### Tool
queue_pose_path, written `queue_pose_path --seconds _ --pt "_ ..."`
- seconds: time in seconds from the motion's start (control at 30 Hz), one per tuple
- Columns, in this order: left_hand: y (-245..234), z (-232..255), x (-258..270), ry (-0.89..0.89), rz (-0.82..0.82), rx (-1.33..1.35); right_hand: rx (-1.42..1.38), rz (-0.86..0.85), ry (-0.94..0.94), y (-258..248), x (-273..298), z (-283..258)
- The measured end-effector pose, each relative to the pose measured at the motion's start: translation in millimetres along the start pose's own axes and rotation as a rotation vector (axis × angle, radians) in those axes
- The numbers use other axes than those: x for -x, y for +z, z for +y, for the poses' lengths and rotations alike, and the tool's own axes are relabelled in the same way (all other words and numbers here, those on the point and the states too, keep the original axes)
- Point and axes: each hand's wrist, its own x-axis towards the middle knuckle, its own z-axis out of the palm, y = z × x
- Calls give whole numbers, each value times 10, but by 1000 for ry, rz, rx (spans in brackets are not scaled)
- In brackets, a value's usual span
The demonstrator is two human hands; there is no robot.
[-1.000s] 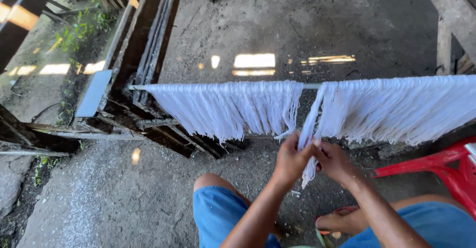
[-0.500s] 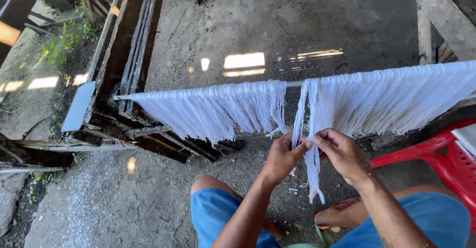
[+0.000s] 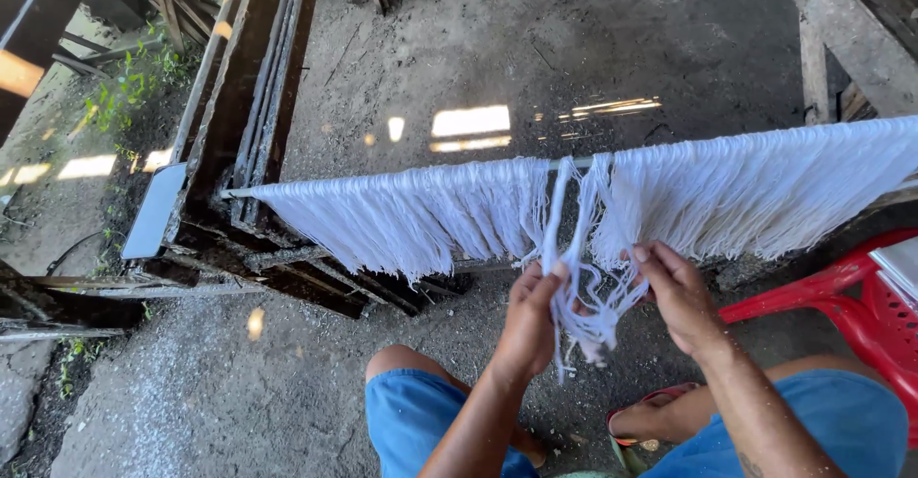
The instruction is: A person is manually separating and smoothing out bundles of white threads hanging from a horizontal bar on a wooden frame.
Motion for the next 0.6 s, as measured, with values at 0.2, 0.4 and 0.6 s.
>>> queue_pose_path --seconds 0.2,0.4,0.6 --pt "417 327 296 105 29 -185 62 -219 -27 452 236 -403" --pt "-73 218 -70 87 165 106 -43 -42 18 70 80 -10" --pt "79 265 68 1 8 -106 19 -134 -7 334 269 -389"
